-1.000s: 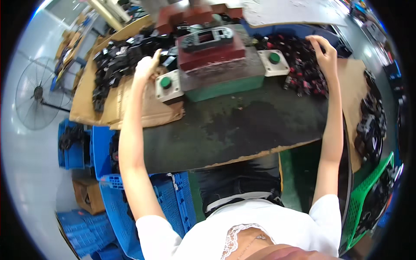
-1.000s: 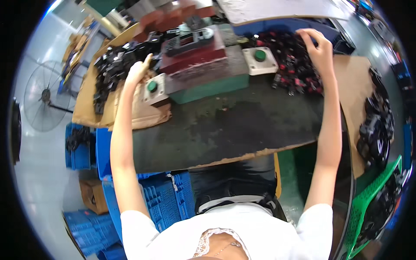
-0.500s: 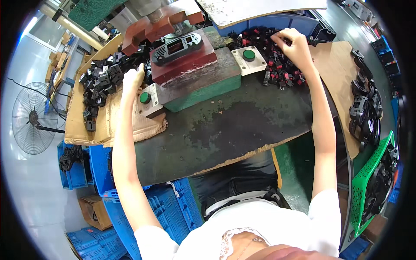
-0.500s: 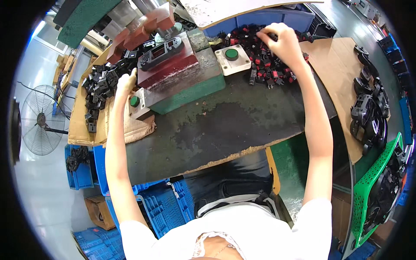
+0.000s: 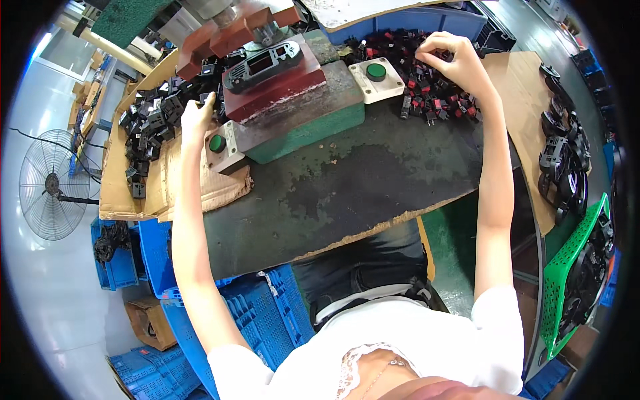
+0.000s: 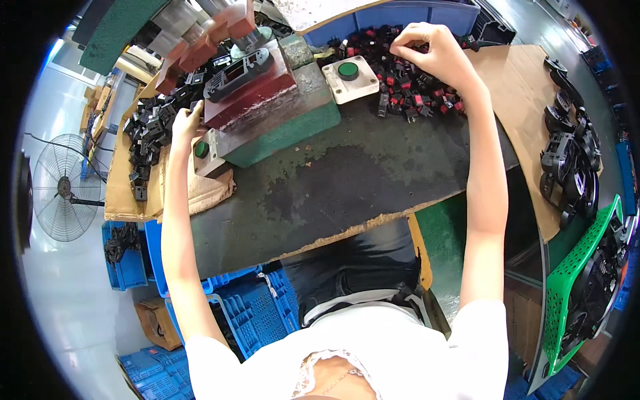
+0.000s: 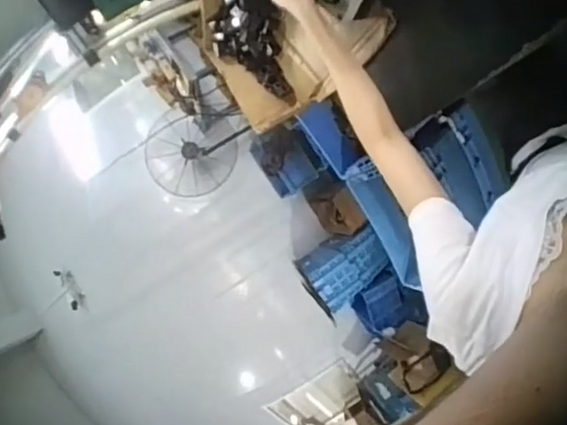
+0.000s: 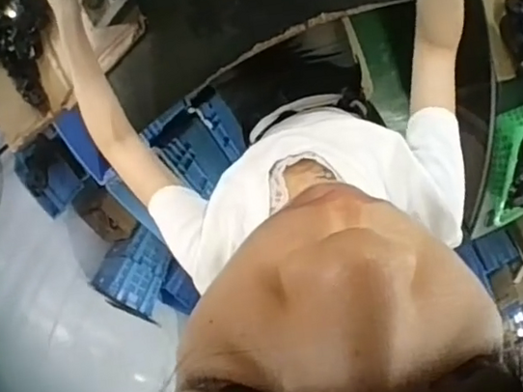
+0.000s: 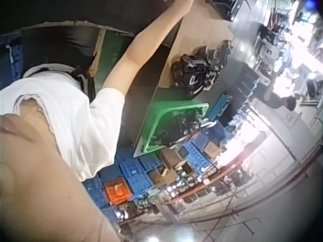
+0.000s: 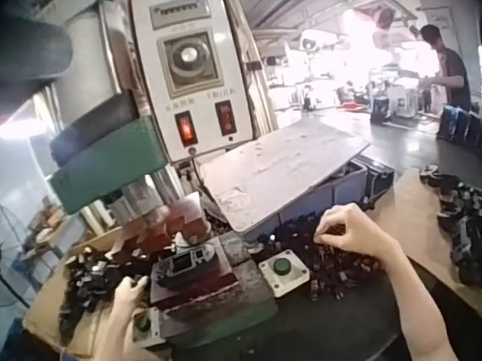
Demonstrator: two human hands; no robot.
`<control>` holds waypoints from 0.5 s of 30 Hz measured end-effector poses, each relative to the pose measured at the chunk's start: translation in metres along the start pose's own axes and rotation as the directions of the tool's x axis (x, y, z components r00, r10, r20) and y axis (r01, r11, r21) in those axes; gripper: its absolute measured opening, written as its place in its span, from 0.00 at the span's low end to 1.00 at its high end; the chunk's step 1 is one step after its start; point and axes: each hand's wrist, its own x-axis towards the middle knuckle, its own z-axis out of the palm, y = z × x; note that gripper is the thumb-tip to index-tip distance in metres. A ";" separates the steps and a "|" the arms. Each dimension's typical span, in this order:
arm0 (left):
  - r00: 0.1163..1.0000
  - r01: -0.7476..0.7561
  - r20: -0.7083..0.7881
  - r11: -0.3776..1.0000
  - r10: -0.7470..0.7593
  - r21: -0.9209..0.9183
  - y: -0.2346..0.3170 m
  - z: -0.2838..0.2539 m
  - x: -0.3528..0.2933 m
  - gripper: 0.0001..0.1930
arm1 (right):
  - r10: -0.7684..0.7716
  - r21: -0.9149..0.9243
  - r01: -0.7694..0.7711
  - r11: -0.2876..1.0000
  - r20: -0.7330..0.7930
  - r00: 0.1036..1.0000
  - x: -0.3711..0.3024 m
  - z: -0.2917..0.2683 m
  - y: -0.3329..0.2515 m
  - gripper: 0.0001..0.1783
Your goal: Assembling the internal metal components and covers onto electrical socket bases using a press machine.
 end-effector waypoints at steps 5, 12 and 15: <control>0.999 0.030 -0.032 0.940 -0.043 -0.339 -0.006 -0.001 -0.003 0.25 | 0.066 0.135 -0.120 0.984 0.348 0.935 -0.008 -0.007 -0.004 0.04; 0.905 -0.419 -0.312 0.474 0.290 -0.774 0.034 -0.026 -0.034 0.26 | -0.033 0.042 0.022 0.999 0.278 0.960 -0.011 0.009 -0.011 0.12; 0.890 -0.434 -0.306 0.421 0.338 -0.797 0.055 -0.036 -0.051 0.24 | -0.067 -0.005 0.071 0.997 0.281 0.957 -0.012 0.018 -0.008 0.13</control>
